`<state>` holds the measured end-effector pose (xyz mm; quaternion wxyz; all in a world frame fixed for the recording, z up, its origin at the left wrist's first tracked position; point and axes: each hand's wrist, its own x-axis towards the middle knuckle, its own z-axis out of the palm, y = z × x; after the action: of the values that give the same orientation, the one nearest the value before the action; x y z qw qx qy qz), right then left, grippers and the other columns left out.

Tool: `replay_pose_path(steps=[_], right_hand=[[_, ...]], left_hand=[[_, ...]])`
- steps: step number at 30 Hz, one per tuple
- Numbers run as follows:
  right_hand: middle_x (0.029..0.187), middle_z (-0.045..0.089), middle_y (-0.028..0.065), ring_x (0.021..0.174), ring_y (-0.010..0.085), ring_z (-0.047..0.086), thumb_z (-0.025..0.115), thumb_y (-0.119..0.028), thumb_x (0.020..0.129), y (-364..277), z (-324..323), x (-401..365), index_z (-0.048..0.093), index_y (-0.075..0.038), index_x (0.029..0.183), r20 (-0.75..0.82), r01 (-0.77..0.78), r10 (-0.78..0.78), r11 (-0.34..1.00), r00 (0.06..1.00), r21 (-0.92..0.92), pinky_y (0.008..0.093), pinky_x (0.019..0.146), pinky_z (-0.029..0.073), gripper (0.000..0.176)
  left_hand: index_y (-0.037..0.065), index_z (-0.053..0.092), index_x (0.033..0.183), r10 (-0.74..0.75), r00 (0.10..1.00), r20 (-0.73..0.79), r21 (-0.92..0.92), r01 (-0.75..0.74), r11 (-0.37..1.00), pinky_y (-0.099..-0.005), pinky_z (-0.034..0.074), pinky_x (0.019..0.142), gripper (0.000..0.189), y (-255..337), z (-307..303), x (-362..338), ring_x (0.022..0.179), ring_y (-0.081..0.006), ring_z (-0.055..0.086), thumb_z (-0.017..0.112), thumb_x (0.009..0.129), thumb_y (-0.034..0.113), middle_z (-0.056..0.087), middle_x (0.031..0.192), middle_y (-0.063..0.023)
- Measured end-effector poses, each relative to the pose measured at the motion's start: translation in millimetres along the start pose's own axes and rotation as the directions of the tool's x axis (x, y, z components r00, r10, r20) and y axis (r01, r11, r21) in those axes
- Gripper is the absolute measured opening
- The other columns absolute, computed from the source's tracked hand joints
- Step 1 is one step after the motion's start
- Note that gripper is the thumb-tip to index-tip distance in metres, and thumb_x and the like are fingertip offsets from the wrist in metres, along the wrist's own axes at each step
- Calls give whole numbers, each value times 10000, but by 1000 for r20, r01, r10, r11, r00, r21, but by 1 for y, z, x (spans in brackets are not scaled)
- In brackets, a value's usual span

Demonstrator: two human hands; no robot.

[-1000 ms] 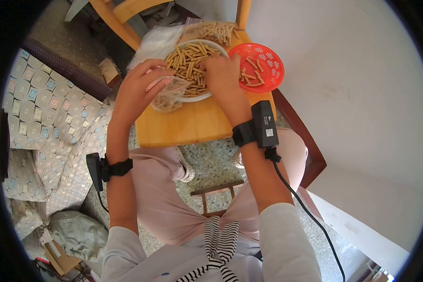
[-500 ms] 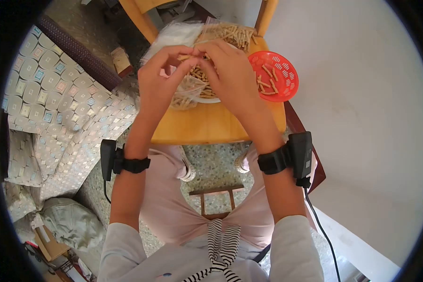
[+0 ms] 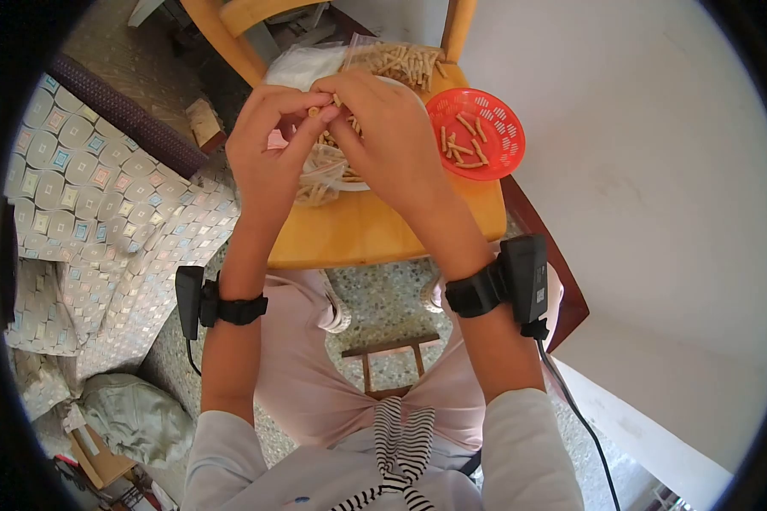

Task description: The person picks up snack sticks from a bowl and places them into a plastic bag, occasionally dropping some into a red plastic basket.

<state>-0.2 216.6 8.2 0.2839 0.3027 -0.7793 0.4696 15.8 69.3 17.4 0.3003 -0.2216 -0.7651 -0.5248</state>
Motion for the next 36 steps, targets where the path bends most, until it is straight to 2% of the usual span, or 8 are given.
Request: replay_pose_path(steps=[6, 14, 22, 24, 26, 33, 35, 36], right_hand=[[944, 703, 33, 897, 264, 657, 669, -127, 881, 0, -14, 4, 635, -121, 1033, -56, -29, 14, 962, 998, -271, 406, 873, 462, 156], [926, 703, 14, 905, 250, 654, 688, -138, 857, 1, -17, 8, 673, -145, 1019, -49, 188, -210, 941, 976, -282, 389, 835, 474, 163], [937, 689, 13, 928, 249, 629, 686, -131, 848, -5, -11, 6, 678, -142, 1033, -60, 189, -214, 942, 975, -277, 400, 868, 448, 186], [947, 681, 20, 930, 250, 618, 683, -134, 857, -5, -10, 4, 671, -137, 1023, -51, 162, -185, 942, 981, -293, 406, 885, 433, 166], [953, 679, 28, 923, 256, 619, 681, -131, 862, -6, -12, 2, 666, -130, 1015, -66, 104, -125, 959, 990, -264, 412, 871, 438, 153], [979, 690, 83, 952, 287, 644, 678, -248, 885, 11, 0, -15, 670, -89, 1037, 77, -101, 135, 934, 988, -342, 437, 829, 471, 219], [987, 690, 99, 963, 286, 647, 677, -279, 883, 14, 4, -20, 680, -84, 1025, 126, -164, 220, 921, 967, -353, 443, 837, 471, 242], [995, 690, 115, 973, 284, 650, 676, -310, 880, 14, 6, -21, 689, -78, 1014, 172, -225, 304, 902, 937, -367, 449, 844, 471, 268]], left_hand=[[45, 742, 1080, -97, 995, 21, -60, 98, 993, -210, 491, 685, 192, -2, -2, 0, 755, -102, 643, 720, 890, 38, 680, 1017, -50], [53, 729, 1112, -290, 956, 47, -78, 293, 953, -225, 513, 643, 210, -9, 0, -7, 772, -118, 700, 673, 910, 46, 728, 929, -67], [-22, 686, 1129, -216, 973, 80, 51, 212, 976, -243, 525, 783, 224, -10, -1, -4, 852, -103, 692, 691, 926, 73, 735, 938, -51], [-18, 688, 1129, -193, 979, 73, 56, 189, 980, -241, 524, 796, 223, -9, -2, -2, 839, -104, 689, 693, 926, 75, 736, 934, -46], [1, 702, 1105, -381, 923, 55, -33, 384, 923, -246, 517, 862, 194, -9, -7, 2, 907, -109, 678, 693, 925, 74, 728, 987, -54], [60, 757, 1010, -234, 954, 188, -266, 279, 923, -283, 505, 873, 150, -23, -36, 11, 1009, -148, 647, 735, 873, 118, 715, 1080, -45], [58, 764, 946, -174, 948, 267, 113, 148, 982, -346, 469, 956, 128, -30, -48, 11, 1115, -210, 613, 740, 851, 139, 699, 1141, -34], [58, 764, 946, -174, 947, 269, 113, 149, 982, -346, 469, 956, 128, -30, -52, 12, 1115, -210, 613, 740, 851, 139, 699, 1141, -34]])
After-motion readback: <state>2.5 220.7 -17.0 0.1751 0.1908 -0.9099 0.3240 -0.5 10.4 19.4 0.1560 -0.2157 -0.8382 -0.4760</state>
